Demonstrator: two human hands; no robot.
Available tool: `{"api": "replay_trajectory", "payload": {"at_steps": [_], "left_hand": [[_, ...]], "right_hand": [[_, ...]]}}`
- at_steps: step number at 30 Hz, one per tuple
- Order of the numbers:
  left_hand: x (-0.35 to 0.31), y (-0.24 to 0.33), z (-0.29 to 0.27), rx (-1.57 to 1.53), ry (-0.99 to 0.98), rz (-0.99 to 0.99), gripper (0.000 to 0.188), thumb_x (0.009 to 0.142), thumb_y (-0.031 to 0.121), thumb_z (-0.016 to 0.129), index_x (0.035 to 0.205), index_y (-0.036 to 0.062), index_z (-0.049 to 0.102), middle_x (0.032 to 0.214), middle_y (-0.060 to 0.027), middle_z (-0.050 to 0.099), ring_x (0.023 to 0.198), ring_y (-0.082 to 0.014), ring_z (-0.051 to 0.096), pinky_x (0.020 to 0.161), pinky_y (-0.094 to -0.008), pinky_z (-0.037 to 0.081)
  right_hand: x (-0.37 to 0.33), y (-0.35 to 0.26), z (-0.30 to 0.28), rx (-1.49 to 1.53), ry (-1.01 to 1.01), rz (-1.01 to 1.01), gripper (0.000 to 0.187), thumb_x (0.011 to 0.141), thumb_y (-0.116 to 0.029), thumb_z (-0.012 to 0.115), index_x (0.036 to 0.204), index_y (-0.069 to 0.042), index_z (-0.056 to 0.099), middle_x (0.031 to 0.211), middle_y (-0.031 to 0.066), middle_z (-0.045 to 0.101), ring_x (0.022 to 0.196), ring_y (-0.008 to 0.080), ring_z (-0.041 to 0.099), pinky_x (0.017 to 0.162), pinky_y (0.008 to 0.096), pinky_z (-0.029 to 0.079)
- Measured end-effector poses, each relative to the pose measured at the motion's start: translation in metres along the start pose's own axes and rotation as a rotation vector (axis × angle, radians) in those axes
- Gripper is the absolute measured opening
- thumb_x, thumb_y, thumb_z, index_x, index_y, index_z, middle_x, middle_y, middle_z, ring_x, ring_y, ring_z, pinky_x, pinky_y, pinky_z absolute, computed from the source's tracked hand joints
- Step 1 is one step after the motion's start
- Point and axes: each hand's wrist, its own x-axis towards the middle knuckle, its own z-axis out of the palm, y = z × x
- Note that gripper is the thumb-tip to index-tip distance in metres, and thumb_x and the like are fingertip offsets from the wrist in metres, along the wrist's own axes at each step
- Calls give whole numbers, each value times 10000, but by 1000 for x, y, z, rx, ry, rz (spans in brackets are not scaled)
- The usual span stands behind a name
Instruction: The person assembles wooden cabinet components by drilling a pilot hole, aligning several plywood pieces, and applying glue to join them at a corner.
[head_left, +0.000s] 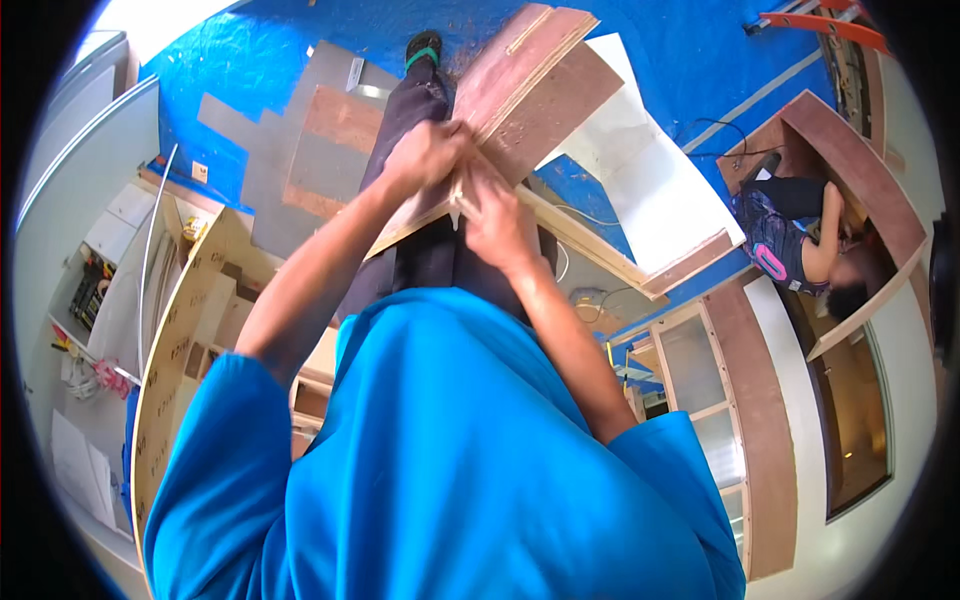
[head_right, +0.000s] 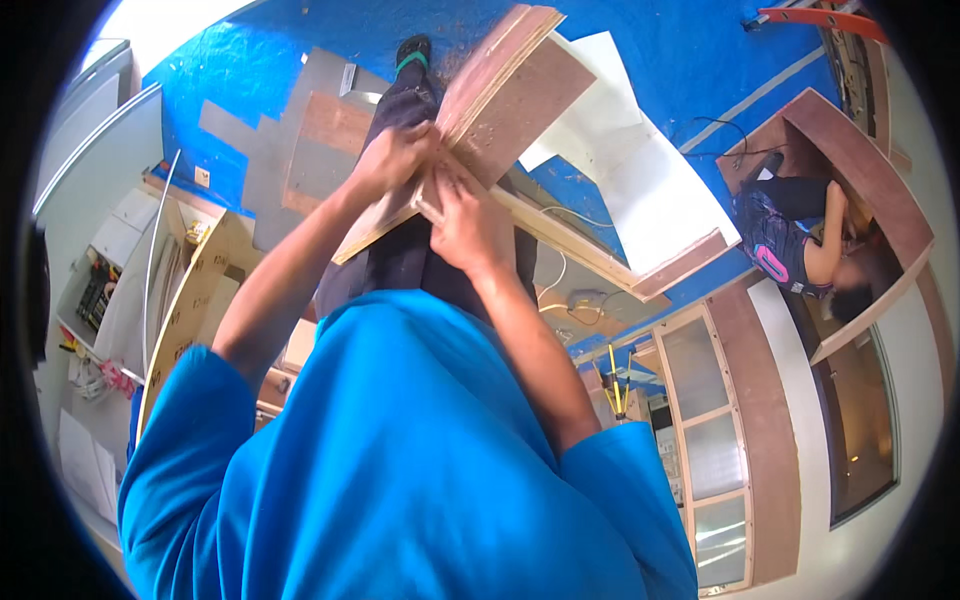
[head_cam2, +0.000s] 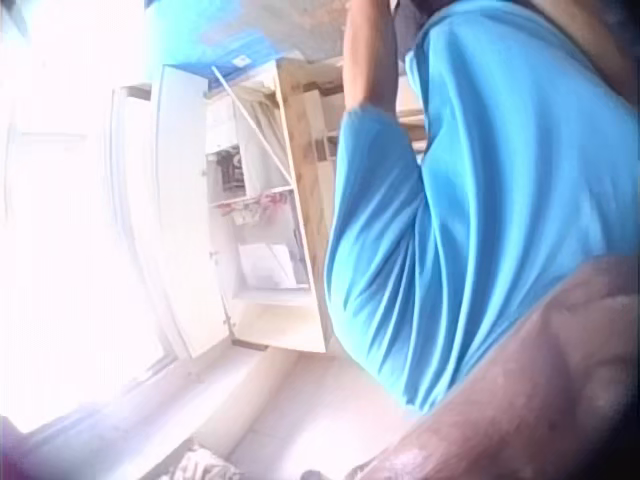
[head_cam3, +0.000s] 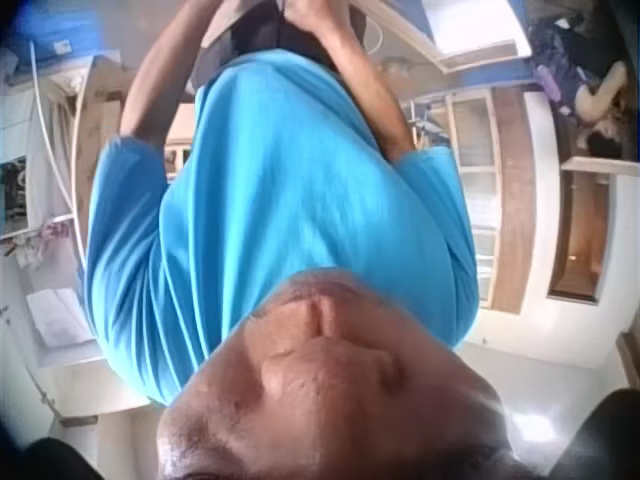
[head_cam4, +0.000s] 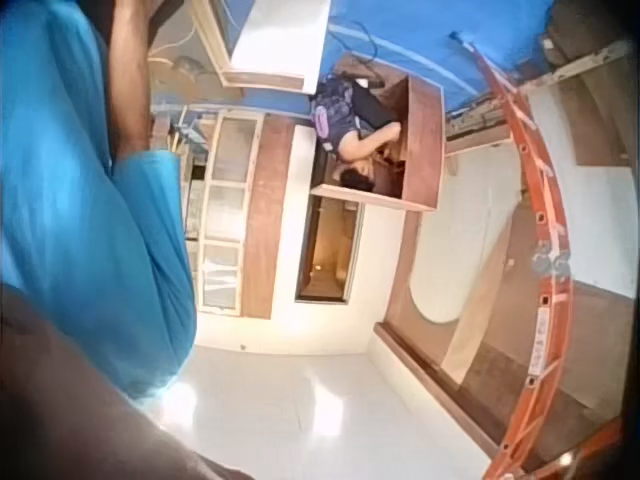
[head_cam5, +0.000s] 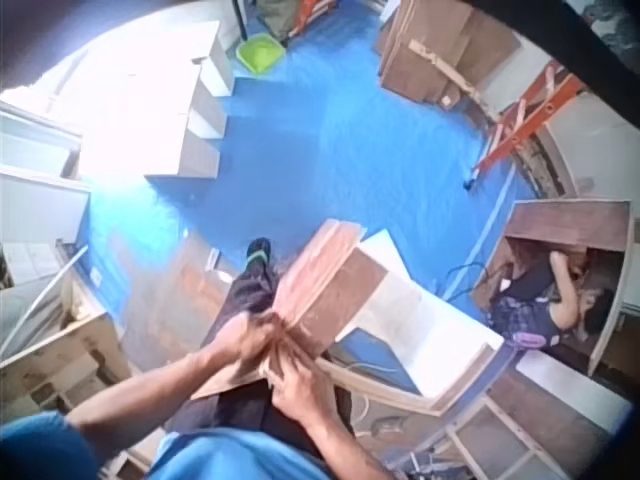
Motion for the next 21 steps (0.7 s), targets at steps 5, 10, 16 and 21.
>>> {"api": "replay_trajectory", "payload": {"at_steps": [5, 10, 16, 21], "left_hand": [[-101, 79, -40, -59, -8, -186, 572, 915, 343, 591, 1424, 96, 680, 796, -136, 719, 749, -234, 716, 752, -394, 564], [36, -30, 2, -72, -2, 107, 297, 1005, 305, 527, 1017, 58, 692, 892, -185, 705, 784, -352, 693, 732, -447, 533], [-99, 67, -45, -73, -74, -185, 378, 977, 267, 589, 1295, 130, 740, 992, -158, 762, 852, -345, 711, 781, -405, 557], [29, -18, 5, -154, -26, -129, 234, 991, 253, 524, 1015, 47, 632, 984, -203, 717, 947, -395, 715, 796, -497, 538]], "right_hand": [[-12, 6, -1, -173, -57, 75, 792, 761, -72, 751, 1512, 16, 513, 1532, 201, 575, 1413, 359, 554, 1136, 428, 504], [-16, -7, 0, -98, -54, 27, 763, 768, -33, 723, 1501, 26, 516, 1483, 231, 607, 1371, 386, 588, 1119, 456, 516], [-13, 0, -3, -78, -1, 60, 705, 782, -10, 686, 1469, 47, 535, 1448, 267, 618, 1343, 405, 602, 1096, 476, 527], [-14, -10, 0, 31, -31, 9, 629, 810, 15, 621, 1432, 86, 558, 1442, 309, 599, 1343, 443, 588, 1121, 487, 503]]}}
